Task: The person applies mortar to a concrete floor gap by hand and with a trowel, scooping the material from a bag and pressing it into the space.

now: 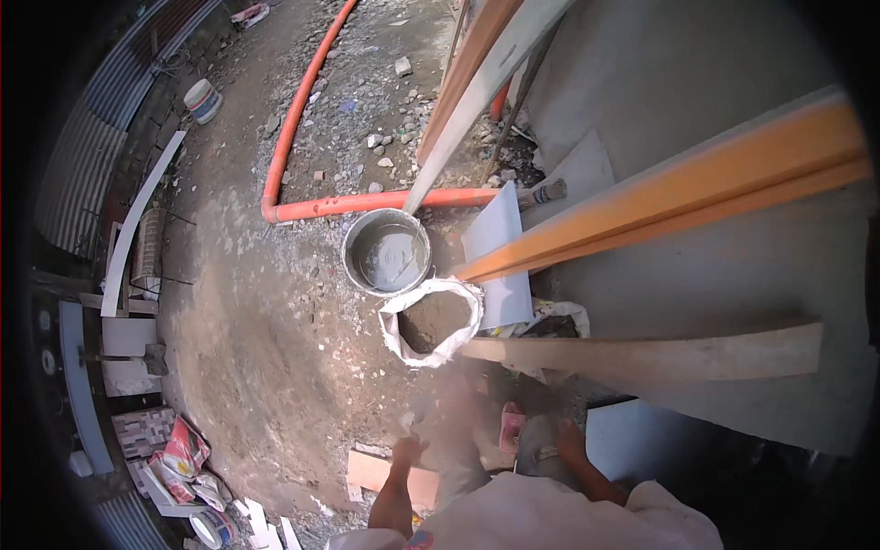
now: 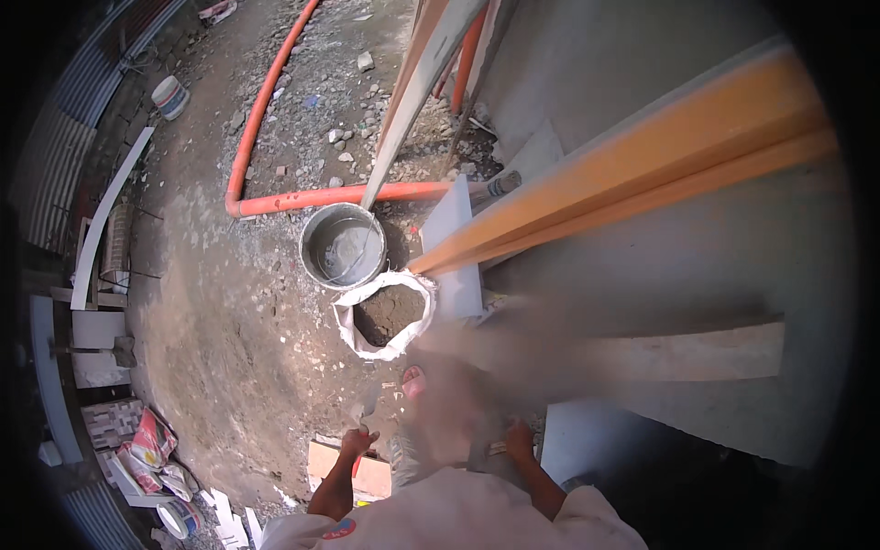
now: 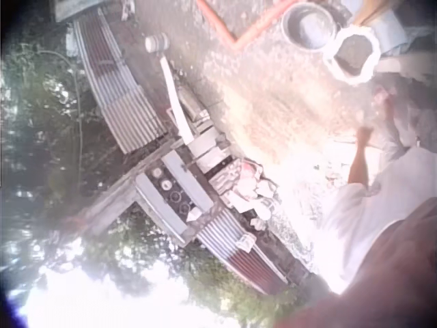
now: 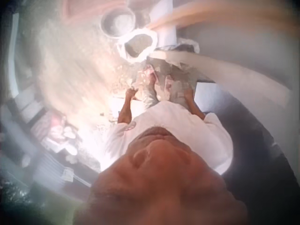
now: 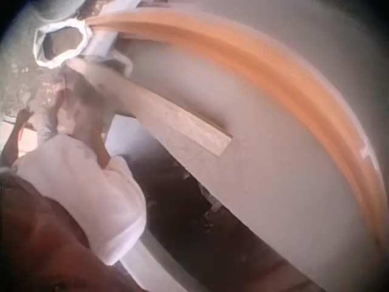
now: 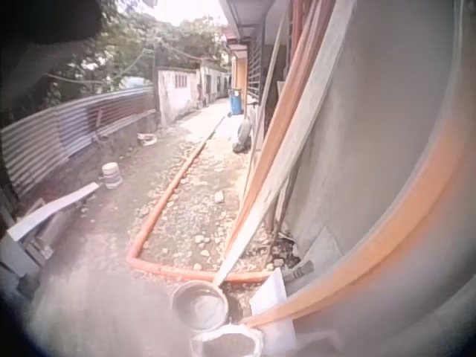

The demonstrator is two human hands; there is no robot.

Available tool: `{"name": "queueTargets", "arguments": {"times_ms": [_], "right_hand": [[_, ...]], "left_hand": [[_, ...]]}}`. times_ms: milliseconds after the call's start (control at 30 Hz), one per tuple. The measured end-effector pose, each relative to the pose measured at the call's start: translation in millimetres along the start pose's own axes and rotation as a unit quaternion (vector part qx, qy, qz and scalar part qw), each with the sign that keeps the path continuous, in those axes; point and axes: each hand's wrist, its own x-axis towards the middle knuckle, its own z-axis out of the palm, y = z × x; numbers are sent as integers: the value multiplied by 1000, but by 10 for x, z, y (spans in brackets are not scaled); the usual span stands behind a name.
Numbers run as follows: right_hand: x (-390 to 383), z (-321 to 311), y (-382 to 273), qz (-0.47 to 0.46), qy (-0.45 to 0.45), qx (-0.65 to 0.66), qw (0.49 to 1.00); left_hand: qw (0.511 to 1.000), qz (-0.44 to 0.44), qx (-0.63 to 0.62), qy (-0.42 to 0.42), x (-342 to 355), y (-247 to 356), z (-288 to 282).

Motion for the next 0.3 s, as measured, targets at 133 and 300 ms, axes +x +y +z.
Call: {"name": "queueTargets", "arguments": {"times_ms": [133, 300], "right_hand": [[-638, -368, 980, 161, 123, 97, 974], [-1436, -351, 1037, 254, 189, 135, 939]], "left_hand": [[969, 101, 218, -49, -637, 5, 69], [967, 146, 208, -37, -784, 4, -57]]}}
